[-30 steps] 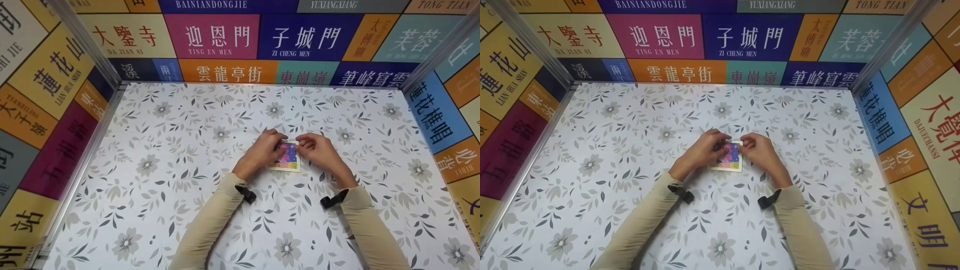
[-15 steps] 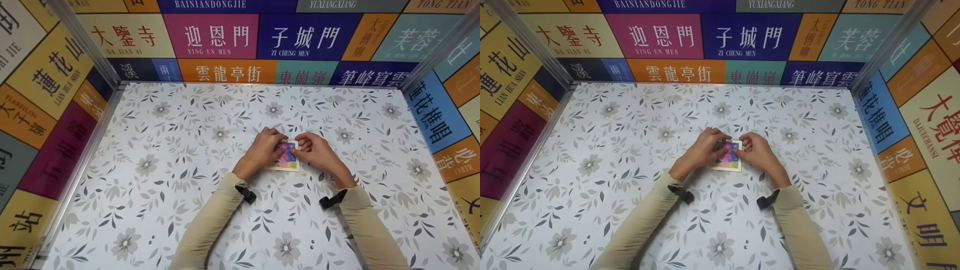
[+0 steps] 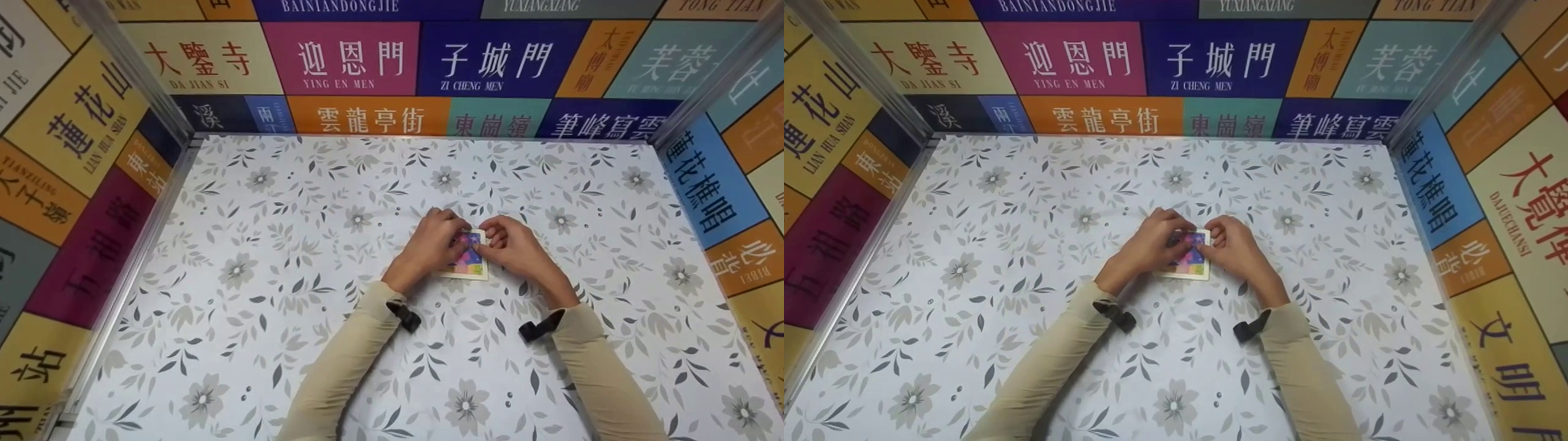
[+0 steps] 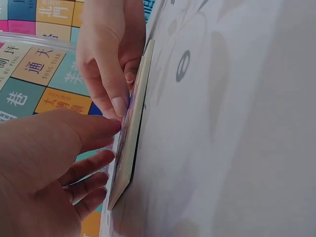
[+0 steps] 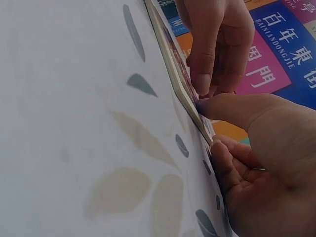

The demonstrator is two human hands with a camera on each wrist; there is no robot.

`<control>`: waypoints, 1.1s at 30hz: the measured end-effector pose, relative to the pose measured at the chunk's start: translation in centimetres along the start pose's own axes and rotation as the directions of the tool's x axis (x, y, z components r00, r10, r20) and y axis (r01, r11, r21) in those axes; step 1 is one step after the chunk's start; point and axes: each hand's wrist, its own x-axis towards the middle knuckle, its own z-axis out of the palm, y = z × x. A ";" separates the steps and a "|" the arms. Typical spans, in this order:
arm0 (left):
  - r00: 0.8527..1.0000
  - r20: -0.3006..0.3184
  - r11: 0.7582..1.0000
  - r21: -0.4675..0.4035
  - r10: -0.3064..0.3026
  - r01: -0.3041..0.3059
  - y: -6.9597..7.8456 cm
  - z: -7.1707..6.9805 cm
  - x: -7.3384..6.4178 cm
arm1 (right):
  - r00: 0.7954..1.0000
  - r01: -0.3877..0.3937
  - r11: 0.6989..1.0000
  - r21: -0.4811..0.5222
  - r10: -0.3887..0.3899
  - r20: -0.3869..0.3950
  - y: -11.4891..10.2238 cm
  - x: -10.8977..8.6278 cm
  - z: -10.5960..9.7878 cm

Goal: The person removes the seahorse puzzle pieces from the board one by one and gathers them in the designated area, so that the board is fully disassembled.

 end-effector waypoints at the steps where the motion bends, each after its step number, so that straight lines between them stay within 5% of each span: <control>1: 1.000 0.002 1.000 0.000 0.000 0.000 0.0 0.0 0.0 | 1.000 -0.001 1.000 0.000 0.001 0.000 0.0 0.0 0.0; 20: 0.999 0.029 0.998 0.051 -0.031 0.030 0.4 0.0 0.1 | 1.000 0.013 1.000 0.010 -0.013 -0.012 0.1 -0.1 0.2; 33: 0.990 0.126 0.987 0.155 -0.065 0.045 1.0 -0.6 0.6 | 1.000 0.025 1.000 0.009 -0.025 -0.016 0.0 -0.1 0.1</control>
